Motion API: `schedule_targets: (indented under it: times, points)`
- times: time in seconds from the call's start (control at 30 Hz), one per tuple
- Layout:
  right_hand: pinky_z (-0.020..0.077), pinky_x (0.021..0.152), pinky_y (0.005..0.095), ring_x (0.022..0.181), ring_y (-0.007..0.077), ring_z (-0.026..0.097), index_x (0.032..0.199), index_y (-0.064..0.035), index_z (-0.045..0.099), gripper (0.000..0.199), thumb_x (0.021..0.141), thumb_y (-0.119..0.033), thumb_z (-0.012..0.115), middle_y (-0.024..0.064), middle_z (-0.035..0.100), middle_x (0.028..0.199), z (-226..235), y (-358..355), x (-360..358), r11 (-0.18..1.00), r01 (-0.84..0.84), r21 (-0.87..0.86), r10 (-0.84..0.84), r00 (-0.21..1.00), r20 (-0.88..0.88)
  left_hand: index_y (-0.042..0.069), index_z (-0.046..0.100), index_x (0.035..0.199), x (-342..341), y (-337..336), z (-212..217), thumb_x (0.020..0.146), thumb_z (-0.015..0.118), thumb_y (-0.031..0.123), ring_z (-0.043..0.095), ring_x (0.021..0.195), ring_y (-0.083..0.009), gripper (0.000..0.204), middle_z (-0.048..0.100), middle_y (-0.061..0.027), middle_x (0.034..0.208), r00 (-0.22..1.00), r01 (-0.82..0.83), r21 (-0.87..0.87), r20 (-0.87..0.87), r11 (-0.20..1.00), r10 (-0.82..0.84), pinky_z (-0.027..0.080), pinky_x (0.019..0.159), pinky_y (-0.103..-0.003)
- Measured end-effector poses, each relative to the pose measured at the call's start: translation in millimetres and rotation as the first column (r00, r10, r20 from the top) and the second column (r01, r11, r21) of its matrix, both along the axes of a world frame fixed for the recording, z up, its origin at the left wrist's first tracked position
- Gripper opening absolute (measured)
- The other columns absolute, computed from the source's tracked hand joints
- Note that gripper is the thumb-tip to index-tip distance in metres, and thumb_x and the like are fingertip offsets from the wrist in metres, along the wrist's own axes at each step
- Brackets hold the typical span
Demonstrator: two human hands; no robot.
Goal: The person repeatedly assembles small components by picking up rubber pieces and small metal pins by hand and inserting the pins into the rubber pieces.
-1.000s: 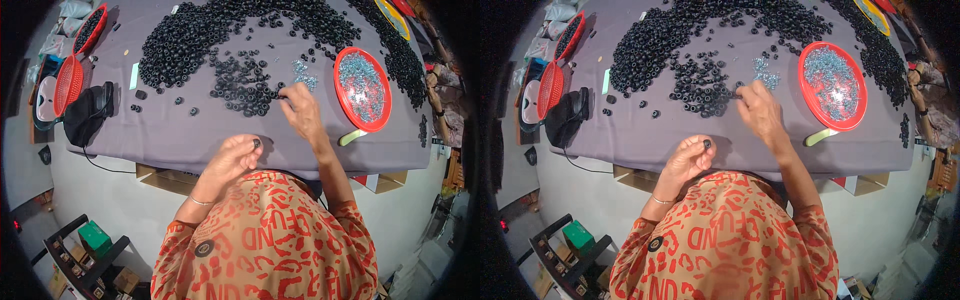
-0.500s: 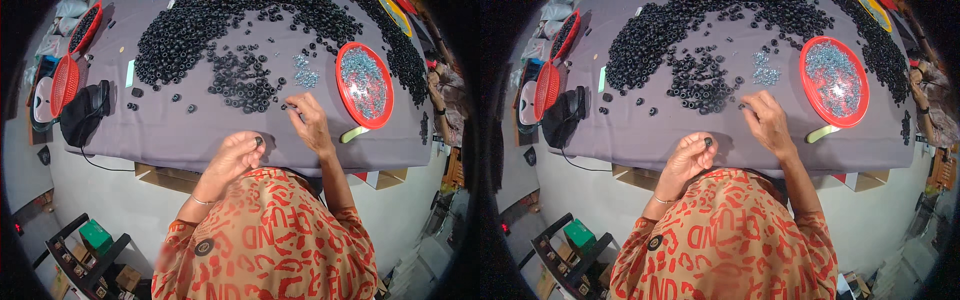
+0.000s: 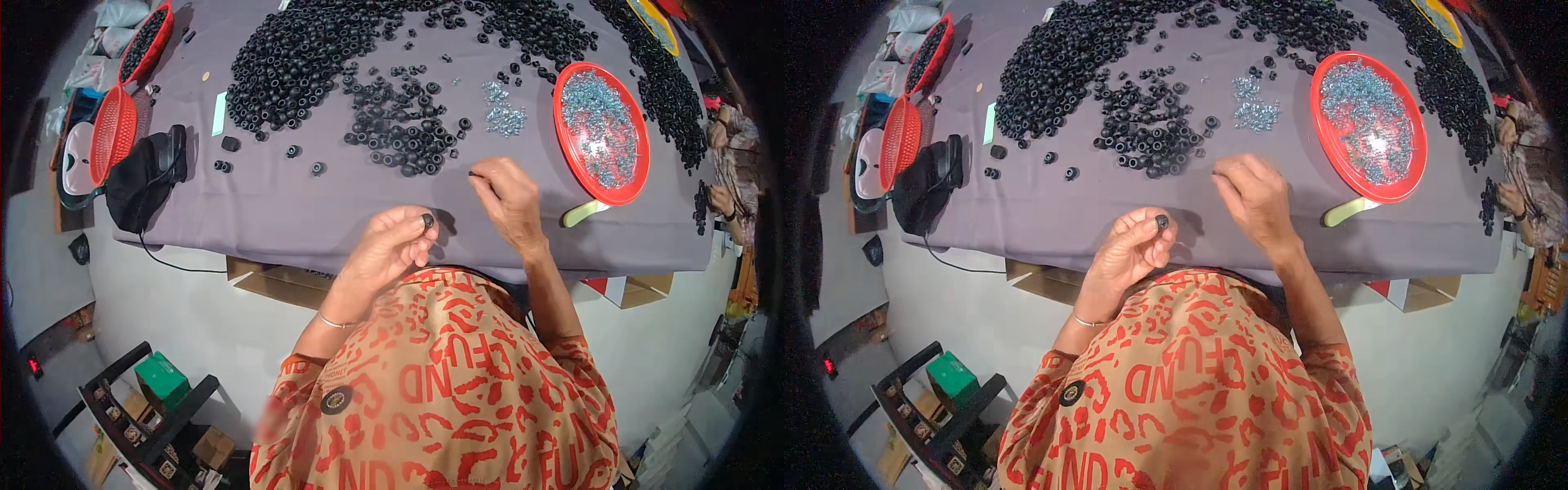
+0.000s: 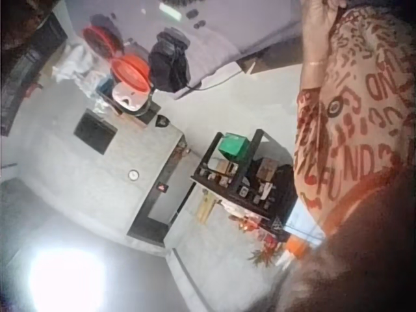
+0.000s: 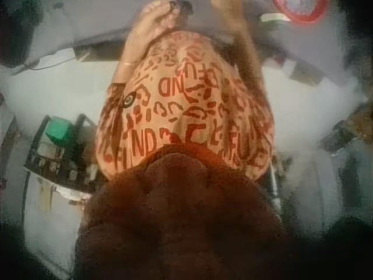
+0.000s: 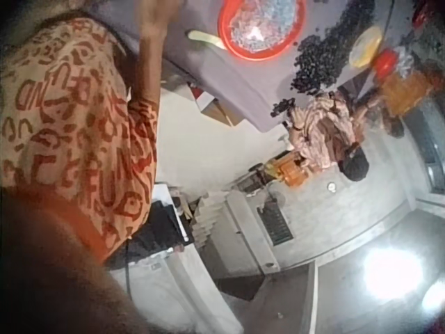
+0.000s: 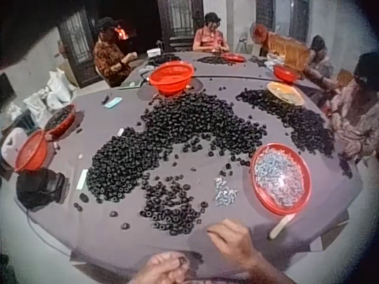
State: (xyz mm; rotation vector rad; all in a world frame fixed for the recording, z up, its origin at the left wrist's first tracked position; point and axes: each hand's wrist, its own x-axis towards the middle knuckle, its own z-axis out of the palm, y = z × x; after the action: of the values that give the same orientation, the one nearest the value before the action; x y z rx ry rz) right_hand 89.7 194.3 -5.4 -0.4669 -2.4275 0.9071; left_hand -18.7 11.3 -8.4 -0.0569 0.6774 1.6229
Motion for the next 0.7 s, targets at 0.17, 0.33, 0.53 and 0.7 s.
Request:
schedule_targets:
  times: [0.17, 0.33, 0.53, 0.7]
  points:
    - [0.0454, 0.064, 0.0225, 0.071, 0.011, 0.057, 0.086, -0.0025, 0.06, 0.015, 0.074, 0.004, 0.065, 0.0063, 0.06, 0.081, 23, -12, 7, 0.947, 0.0, -0.323, 0.008, 1.0, 0.025, -0.003, 0.058, 0.097, 1, 3, 3, 0.088, 0.056, 0.012, 0.058, 0.058, -0.009, 0.017, 0.061, -0.0083, 0.08, 0.998, -0.066, -0.005, 0.022, 0.998, 0.066, 0.053, 0.053, -0.021]
    - [0.0452, 0.068, 0.0217, 0.077, 0.0089, 0.055, 0.091, 0.004, 0.059, 0.015, 0.077, 0.009, 0.061, 0.0049, 0.058, 0.086, 35, -23, 15, 0.738, -0.097, -0.668, 0.113, 0.993, -0.019, -0.002, 0.058, 0.098, 2, 5, 6, 0.088, 0.057, 0.013, 0.056, 0.061, -0.0093, 0.018, 0.06, -0.0089, 0.082, 0.997, -0.052, 0.052, 0.056, 0.997, 0.049, 0.049, 0.052, -0.02]
    - [0.046, 0.07, 0.0214, 0.08, 0.0099, 0.056, 0.097, 0.0059, 0.058, 0.02, 0.077, 0.011, 0.061, 0.0066, 0.058, 0.09, 36, -27, 25, 0.668, -0.224, -0.709, 0.181, 0.974, -0.137, -0.002, 0.057, 0.098, 8, 5, 18, 0.088, 0.057, 0.013, 0.057, 0.061, -0.0096, 0.018, 0.062, -0.0086, 0.081, 0.996, -0.026, 0.081, 0.089, 0.996, 0.019, 0.05, 0.051, -0.021]
    - [0.0474, 0.066, 0.0231, 0.078, 0.0114, 0.057, 0.095, 0.0047, 0.058, 0.021, 0.076, 0.011, 0.062, 0.0084, 0.06, 0.088, 37, -35, 28, 0.651, -0.177, -0.738, 0.126, 0.984, -0.125, -0.005, 0.057, 0.099, 14, 4, 21, 0.089, 0.055, 0.011, 0.061, 0.061, -0.0105, 0.019, 0.063, -0.0096, 0.08, 0.989, -0.03, 0.131, 0.146, 0.991, 0.011, 0.055, 0.052, -0.023]
